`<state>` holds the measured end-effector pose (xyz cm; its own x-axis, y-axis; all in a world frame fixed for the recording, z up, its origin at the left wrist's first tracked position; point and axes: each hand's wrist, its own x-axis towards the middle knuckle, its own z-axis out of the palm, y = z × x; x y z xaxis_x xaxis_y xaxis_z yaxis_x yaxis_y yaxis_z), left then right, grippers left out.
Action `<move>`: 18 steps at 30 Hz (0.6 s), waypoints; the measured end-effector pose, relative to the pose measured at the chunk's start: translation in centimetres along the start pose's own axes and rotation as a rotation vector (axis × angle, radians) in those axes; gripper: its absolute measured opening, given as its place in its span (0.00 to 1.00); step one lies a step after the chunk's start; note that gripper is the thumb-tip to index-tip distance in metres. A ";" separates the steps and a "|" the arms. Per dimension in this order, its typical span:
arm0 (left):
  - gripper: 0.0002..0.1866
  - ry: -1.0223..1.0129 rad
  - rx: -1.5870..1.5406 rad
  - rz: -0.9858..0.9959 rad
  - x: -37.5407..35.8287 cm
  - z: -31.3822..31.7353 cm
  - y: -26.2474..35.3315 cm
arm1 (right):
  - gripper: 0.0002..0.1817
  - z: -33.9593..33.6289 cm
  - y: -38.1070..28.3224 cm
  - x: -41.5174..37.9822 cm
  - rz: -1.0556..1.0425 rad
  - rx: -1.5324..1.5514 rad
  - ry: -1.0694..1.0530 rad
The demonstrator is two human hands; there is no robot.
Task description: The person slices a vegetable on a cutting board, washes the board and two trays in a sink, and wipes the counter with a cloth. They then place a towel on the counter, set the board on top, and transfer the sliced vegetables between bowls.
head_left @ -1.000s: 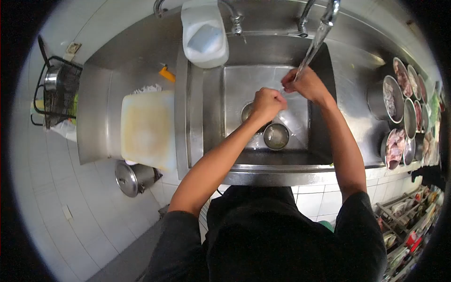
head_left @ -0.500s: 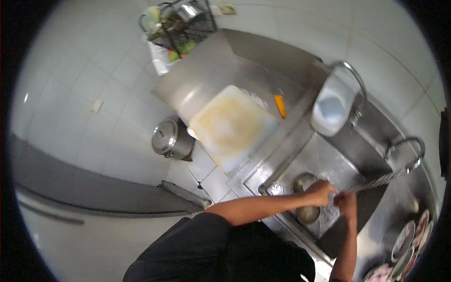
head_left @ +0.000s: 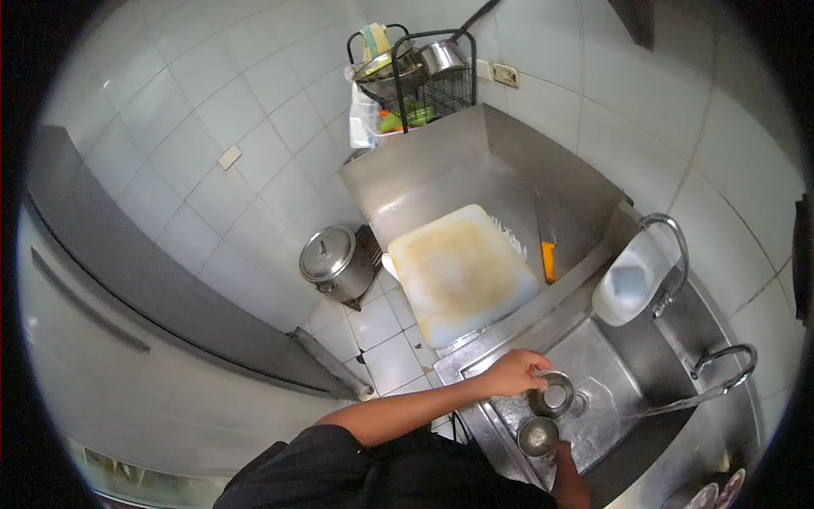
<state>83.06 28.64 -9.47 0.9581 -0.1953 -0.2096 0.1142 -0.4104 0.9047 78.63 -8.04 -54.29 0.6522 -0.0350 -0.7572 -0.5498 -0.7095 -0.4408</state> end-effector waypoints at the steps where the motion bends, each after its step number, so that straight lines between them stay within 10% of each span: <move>1: 0.21 0.016 0.016 -0.030 -0.3 -0.7 0.4 | 0.21 1.0 -0.1 1.9 0.149 0.198 -0.214; 2: 0.23 0.065 -0.026 -0.002 -0.6 -0.7 0.2 | 0.21 1.6 -0.3 3.0 0.303 0.395 -0.433; 6: 0.20 0.067 -0.019 0.002 -1.6 -1.1 -0.4 | 0.15 3.1 -3.4 2.1 -0.567 -1.065 -0.037; 8: 0.20 0.057 -0.091 -0.001 -1.9 -0.4 -2.5 | 0.25 1.8 -3.4 2.7 -0.207 -0.423 0.322; 11: 0.20 0.030 -0.058 -0.099 -3.0 -1.1 -2.2 | 0.20 -2.3 -4.0 3.8 -0.522 -0.878 0.088; 14: 0.19 0.051 -0.197 -0.141 -3.4 -1.4 -2.9 | 0.18 -4.2 -9.9 -2.5 -0.407 -0.641 0.304; 18: 0.18 0.071 -0.166 -0.191 -3.5 -2.1 -1.7 | 0.29 -0.6 -11.0 -3.2 -0.259 -0.576 -0.041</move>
<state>80.02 31.87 -9.48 0.9303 -0.0632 -0.3613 0.3307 -0.2812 0.9009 82.92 -0.56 -46.76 0.6995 0.2075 -0.6838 -0.0006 -0.9568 -0.2909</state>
